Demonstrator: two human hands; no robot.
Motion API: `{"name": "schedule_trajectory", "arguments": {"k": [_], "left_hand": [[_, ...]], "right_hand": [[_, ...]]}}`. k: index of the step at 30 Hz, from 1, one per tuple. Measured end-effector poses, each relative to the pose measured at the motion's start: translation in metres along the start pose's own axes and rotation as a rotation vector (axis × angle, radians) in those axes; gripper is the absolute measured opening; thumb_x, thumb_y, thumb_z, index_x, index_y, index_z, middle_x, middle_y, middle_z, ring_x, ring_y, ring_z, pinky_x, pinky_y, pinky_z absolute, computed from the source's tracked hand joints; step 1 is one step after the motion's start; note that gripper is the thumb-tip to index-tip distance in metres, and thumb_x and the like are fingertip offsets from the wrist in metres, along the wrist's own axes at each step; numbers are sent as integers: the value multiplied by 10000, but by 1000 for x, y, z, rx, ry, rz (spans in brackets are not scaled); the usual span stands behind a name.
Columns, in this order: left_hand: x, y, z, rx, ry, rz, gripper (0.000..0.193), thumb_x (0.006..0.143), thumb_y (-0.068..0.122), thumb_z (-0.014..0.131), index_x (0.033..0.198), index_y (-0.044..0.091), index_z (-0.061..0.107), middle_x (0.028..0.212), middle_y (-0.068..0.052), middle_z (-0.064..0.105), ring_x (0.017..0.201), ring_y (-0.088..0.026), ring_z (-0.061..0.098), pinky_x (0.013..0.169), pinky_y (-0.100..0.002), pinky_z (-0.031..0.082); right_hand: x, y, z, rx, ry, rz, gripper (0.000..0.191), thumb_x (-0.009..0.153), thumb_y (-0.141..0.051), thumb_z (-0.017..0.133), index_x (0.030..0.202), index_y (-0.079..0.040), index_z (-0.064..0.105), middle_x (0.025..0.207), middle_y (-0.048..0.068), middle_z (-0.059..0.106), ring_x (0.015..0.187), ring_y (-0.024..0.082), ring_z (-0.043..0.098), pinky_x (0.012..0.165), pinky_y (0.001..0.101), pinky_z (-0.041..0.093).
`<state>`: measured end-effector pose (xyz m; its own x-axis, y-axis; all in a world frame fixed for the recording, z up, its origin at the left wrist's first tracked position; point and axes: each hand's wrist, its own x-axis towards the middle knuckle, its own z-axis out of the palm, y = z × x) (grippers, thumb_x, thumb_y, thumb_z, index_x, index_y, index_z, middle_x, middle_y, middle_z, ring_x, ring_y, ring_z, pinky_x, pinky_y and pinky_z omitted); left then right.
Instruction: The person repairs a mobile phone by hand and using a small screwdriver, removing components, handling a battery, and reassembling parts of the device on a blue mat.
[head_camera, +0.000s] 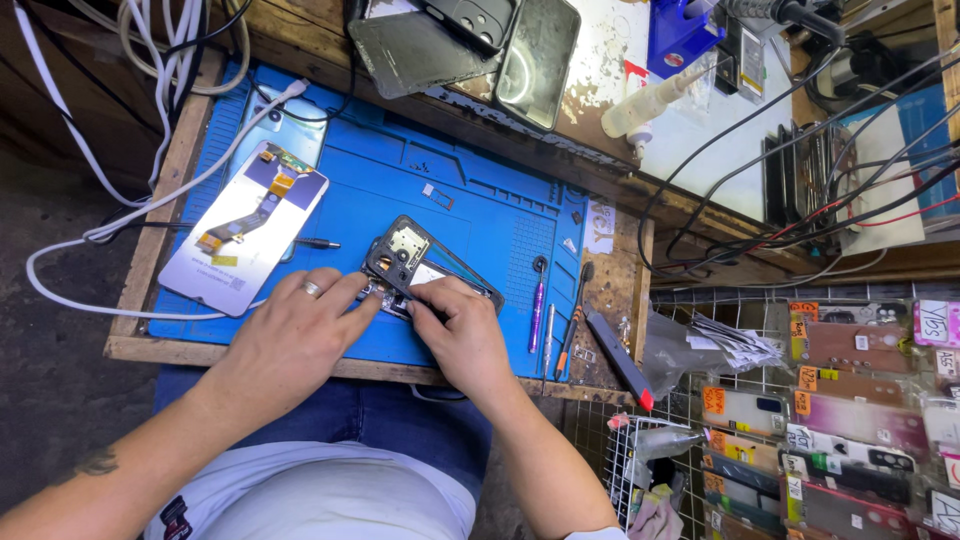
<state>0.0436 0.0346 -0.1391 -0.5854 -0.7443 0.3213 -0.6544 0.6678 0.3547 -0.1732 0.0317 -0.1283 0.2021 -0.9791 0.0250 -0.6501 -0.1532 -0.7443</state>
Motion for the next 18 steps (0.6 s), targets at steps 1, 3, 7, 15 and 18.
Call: {"name": "schedule_trajectory", "arguments": {"k": [1,3,7,15,18], "left_hand": [[0,0,0,6,-7,0,431,775,106,582,1181,-4,671,1168,-110,637,1050,-286,585,899,-413,470],[0,0,-1,-3,-4,-1,423,781,106,582,1179,-5,671,1166,-104,638,1051,-283,587,899,-409,472],[0,1,-1,20,7,2,421,781,115,577,1175,3,674,1168,-107,639,1042,-283,589,887,-407,475],[2,4,0,42,-20,-13,433,792,121,573,1200,17,676,1152,-101,635,1028,-277,586,875,-408,477],[2,3,1,51,7,-3,431,779,123,573,1181,7,677,1176,-112,638,1041,-280,584,882,-407,476]], "right_hand": [[0,0,0,6,5,-11,175,898,-86,696,1040,0,752,959,121,737,865,255,728,789,344,558],[-1,-2,0,22,10,19,174,903,-91,696,1039,3,750,955,116,742,855,242,729,779,338,558],[0,-4,2,30,14,52,175,905,-96,696,1036,4,757,938,111,746,836,223,726,764,327,554],[-1,-6,4,72,58,54,192,909,-83,687,1064,13,745,955,124,738,854,226,731,776,324,560],[-2,-4,7,32,68,14,180,905,-73,699,1051,23,744,962,135,743,872,246,733,796,330,560]]}}
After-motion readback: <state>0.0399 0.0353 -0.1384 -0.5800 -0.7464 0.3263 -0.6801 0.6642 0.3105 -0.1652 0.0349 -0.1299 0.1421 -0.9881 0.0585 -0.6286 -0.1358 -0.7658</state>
